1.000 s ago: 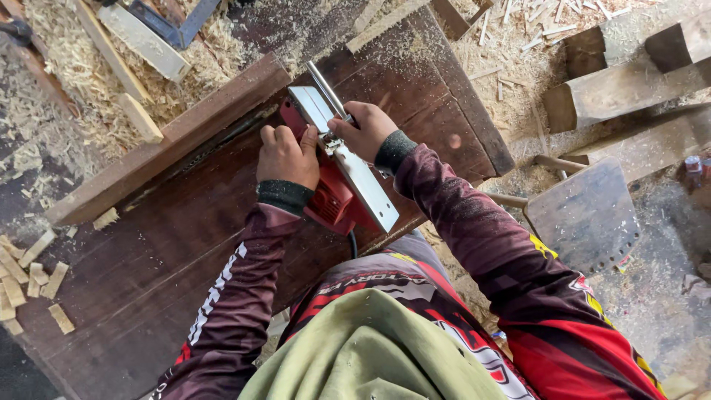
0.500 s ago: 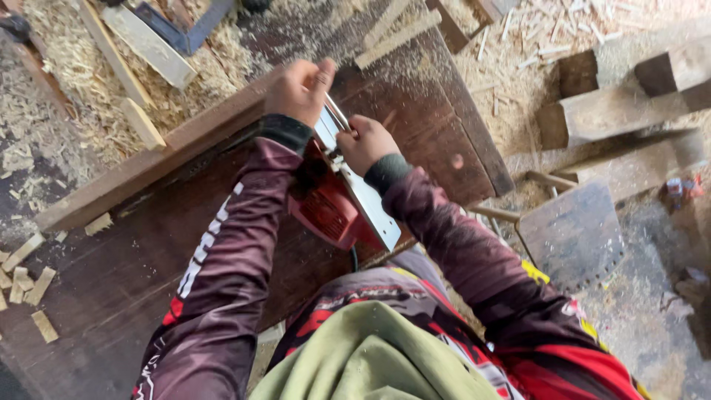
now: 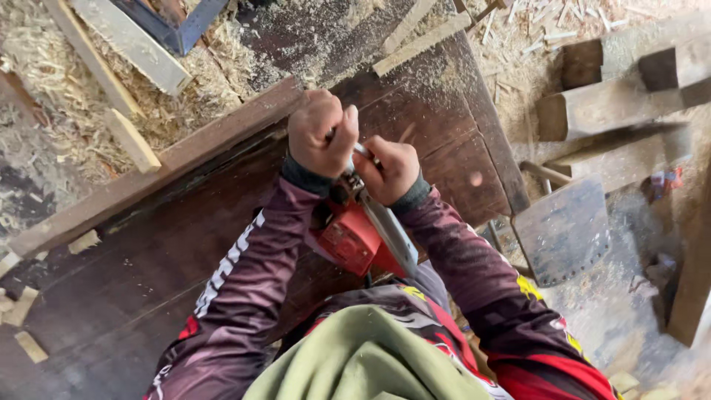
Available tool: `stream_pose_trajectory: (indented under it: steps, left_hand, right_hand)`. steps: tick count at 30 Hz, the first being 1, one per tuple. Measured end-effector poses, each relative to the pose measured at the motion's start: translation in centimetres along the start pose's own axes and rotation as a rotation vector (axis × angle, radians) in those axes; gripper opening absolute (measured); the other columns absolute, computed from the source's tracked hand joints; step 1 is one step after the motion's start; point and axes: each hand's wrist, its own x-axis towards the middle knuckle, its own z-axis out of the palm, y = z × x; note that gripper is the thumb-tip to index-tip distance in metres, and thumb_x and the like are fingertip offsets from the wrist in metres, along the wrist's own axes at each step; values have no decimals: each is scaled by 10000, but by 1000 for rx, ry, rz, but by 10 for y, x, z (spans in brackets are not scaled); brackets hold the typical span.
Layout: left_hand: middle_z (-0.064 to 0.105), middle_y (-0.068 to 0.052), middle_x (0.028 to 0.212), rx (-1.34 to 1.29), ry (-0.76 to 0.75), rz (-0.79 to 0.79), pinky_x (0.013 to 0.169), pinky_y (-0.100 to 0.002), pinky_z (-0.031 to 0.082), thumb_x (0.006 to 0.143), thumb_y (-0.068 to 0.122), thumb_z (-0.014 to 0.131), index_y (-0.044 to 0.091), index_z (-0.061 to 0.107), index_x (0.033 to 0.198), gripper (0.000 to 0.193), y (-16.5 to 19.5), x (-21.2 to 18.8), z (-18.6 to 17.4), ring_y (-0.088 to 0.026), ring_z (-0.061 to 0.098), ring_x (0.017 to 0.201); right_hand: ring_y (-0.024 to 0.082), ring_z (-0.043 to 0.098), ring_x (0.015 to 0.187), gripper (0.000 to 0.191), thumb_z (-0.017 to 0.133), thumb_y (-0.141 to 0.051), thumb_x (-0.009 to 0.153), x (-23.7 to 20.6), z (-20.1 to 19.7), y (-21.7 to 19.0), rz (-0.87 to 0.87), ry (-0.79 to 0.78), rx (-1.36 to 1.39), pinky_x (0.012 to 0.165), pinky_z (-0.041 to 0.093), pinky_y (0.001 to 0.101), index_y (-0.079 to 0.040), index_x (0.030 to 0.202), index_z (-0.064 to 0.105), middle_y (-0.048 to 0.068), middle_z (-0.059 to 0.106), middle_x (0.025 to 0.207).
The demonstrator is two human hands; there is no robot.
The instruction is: The person uses a wrench to loosen the blade assembly on a red electric hand planer resting on a workbench, removes and handles the planer blade, then repositions and retightens it on the planer. They briefly handle a phone mid-episode and set small metal parts on the bench.
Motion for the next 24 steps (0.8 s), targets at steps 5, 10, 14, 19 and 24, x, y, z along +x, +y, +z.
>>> stream_pose_trajectory:
  steps: [5, 10, 14, 19, 24]
  left_hand:
    - [508, -28, 801, 297, -232, 286, 907, -517, 420, 1023, 299, 639, 143, 543, 785, 301, 73, -9, -27, -274, 552, 849]
    - [618, -30, 1205, 278, -348, 64, 1095, -592, 373, 896, 691, 556, 138, 640, 1152, 616, 141, -50, -30, -296, 562, 1180]
    - [537, -167, 1436, 591, 4, -334, 1190, -509, 410, 1045, 337, 678, 34, 523, 1416, 503, 121, -65, -9, -401, 522, 1361]
    - [530, -204, 1452, 636, -20, -511, 1161, -473, 437, 933, 179, 726, 25, 510, 1438, 571, 100, -68, 8, -415, 541, 1359]
    - [536, -202, 1352, 644, 5, -602, 1052, -451, 489, 895, 163, 764, 11, 515, 1368, 556, 97, -66, 12, -391, 571, 1249]
  right_hand:
    - [325, 646, 801, 204, 697, -123, 811, 31, -25, 0, -477, -325, 140, 736, 528, 436, -55, 996, 643, 101, 620, 864]
    - [260, 703, 897, 253, 740, -193, 794, 47, -62, 9, -874, -316, -147, 922, 493, 512, -149, 1044, 729, 20, 675, 920]
    - [259, 718, 837, 200, 731, -270, 940, 37, -67, 25, -374, -395, -41, 799, 520, 409, -84, 996, 687, 73, 726, 917]
    - [209, 731, 649, 260, 690, -303, 984, 16, -30, 41, 235, -348, 142, 587, 552, 361, -48, 934, 673, 89, 708, 734]
    - [212, 708, 573, 309, 702, -312, 976, 4, -19, 49, 355, -288, 141, 544, 530, 349, -27, 862, 671, 110, 695, 654]
